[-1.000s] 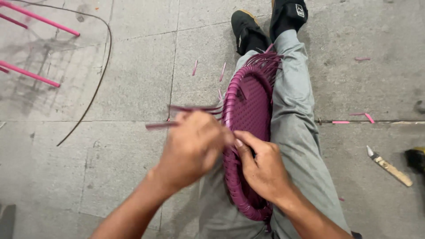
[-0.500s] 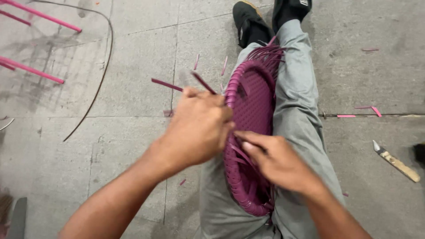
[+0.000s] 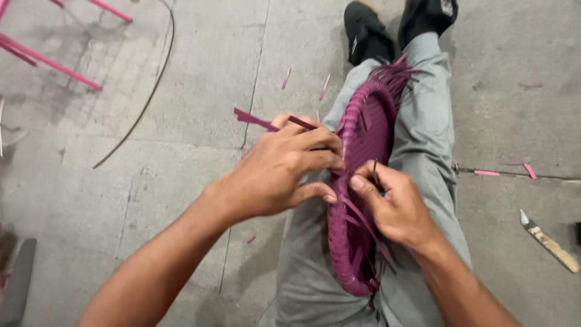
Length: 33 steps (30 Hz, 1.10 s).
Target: Weaving and finishing a purple rattan-style chair seat by hand and with a nail gun.
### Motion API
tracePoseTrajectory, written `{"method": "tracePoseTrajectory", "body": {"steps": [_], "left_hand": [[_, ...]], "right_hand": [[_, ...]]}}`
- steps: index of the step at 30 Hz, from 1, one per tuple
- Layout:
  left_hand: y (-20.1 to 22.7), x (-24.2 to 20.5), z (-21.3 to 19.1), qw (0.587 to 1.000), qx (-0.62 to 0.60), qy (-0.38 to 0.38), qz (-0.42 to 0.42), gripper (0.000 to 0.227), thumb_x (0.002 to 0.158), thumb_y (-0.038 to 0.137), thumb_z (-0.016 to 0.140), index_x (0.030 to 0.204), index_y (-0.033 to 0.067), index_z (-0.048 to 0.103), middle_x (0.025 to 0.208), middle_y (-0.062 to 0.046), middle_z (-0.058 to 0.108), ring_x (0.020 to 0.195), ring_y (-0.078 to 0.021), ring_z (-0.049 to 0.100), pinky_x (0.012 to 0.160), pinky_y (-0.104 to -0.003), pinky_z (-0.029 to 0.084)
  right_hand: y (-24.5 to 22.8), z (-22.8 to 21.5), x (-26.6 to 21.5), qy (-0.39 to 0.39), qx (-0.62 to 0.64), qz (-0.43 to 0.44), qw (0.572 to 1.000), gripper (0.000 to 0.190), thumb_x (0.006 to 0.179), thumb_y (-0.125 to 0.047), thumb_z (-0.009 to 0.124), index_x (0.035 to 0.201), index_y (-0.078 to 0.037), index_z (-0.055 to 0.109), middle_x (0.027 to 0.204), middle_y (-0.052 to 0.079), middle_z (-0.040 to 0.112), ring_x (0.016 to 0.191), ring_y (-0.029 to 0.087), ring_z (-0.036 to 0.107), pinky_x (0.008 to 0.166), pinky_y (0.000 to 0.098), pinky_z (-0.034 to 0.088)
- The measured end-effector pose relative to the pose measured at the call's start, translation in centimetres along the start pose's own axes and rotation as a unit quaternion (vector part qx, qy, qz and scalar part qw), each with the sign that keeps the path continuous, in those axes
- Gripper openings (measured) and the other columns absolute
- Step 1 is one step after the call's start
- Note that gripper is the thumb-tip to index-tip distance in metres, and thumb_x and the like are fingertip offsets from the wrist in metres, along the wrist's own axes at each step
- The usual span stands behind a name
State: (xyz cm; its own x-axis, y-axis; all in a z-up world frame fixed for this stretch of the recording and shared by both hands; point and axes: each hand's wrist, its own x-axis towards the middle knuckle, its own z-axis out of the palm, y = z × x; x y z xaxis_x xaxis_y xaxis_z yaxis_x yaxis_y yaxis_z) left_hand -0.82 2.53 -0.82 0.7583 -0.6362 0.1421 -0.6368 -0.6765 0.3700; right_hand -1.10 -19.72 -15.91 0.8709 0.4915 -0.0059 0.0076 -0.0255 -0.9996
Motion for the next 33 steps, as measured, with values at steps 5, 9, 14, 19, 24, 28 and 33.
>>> {"method": "tracePoseTrajectory", "body": {"steps": [5,9,14,19,24,28,33], "left_hand": [[-1.8,-1.0,0.9,0.999,-0.006,0.001,0.043,0.057,0.072,0.043,0.084,0.119,0.0122,0.074,0.127,-0.003,0.066,0.127,-0.0272,0.057,0.105,-0.045,0.039],[-2.3,-0.6,1.0,0.995,0.017,-0.003,0.1,0.062,0.064,0.046,0.084,0.115,0.0108,0.073,0.124,-0.005,0.067,0.123,-0.0296,0.057,0.102,-0.045,0.042],[-3.2,-0.8,2.2,0.992,0.004,0.014,0.123,0.057,0.07,0.045,0.084,0.114,0.0103,0.072,0.119,-0.004,0.066,0.117,-0.0278,0.059,0.1,-0.044,0.045],[-3.5,-2.0,3.2,0.985,-0.003,0.075,0.158,0.052,0.078,0.043,0.082,0.116,0.0083,0.071,0.121,-0.004,0.068,0.119,-0.0276,0.061,0.101,-0.042,0.046],[-3.2,-3.7,4.3,0.985,0.014,0.118,0.125,0.049,0.087,0.041,0.081,0.121,0.0071,0.072,0.126,-0.006,0.07,0.123,-0.0275,0.062,0.104,-0.043,0.045],[-0.1,-5.0,3.9,0.976,0.108,0.162,0.095,0.05,0.085,0.038,0.079,0.127,0.0096,0.074,0.125,-0.002,0.069,0.123,-0.0235,0.064,0.114,-0.052,0.04],[4.1,-8.8,8.7,0.93,0.119,0.338,-0.085,0.02,0.088,0.018,0.081,0.107,0.0162,0.077,0.113,0.003,0.076,0.113,-0.0182,0.063,0.108,-0.049,0.037]], "right_hand": [[-2.4,-1.5,-0.1,-0.012,-0.228,0.075,0.971,0.015,0.094,-0.018,0.068,0.095,-0.003,0.071,0.081,0.012,0.073,0.066,0.016,0.065,0.062,0.0316,0.049],[-4.3,-1.6,0.0,-0.004,-0.266,-0.217,0.939,0.013,0.096,-0.012,0.066,0.104,-0.003,0.069,0.096,0.014,0.071,0.082,0.015,0.068,0.071,0.0296,0.048],[-3.8,-0.3,-1.0,-0.008,-0.053,0.081,0.995,0.02,0.102,-0.014,0.065,0.117,-0.004,0.073,0.076,0.0,0.063,0.067,0.005,0.052,0.059,0.0244,0.045],[-6.2,1.5,-2.0,0.071,-0.109,0.064,0.989,0.016,0.096,-0.014,0.069,0.099,0.0,0.075,0.074,-0.001,0.067,0.068,0.004,0.055,0.061,0.0222,0.048],[-6.1,1.4,-2.3,0.088,-0.176,0.064,0.978,0.018,0.094,-0.015,0.071,0.101,0.0,0.076,0.068,0.001,0.068,0.062,0.006,0.055,0.058,0.0246,0.047],[-4.8,-0.5,-2.1,0.054,-0.112,0.036,0.992,0.021,0.095,-0.017,0.07,0.106,0.0,0.073,0.08,0.0,0.072,0.074,0.004,0.061,0.067,0.0226,0.052],[-4.1,-1.7,-1.7,-0.006,0.023,0.134,0.991,0.04,0.107,-0.022,0.048,0.14,-0.009,0.065,0.095,0.003,0.068,0.07,0.01,0.051,0.064,0.0262,0.047]]}}
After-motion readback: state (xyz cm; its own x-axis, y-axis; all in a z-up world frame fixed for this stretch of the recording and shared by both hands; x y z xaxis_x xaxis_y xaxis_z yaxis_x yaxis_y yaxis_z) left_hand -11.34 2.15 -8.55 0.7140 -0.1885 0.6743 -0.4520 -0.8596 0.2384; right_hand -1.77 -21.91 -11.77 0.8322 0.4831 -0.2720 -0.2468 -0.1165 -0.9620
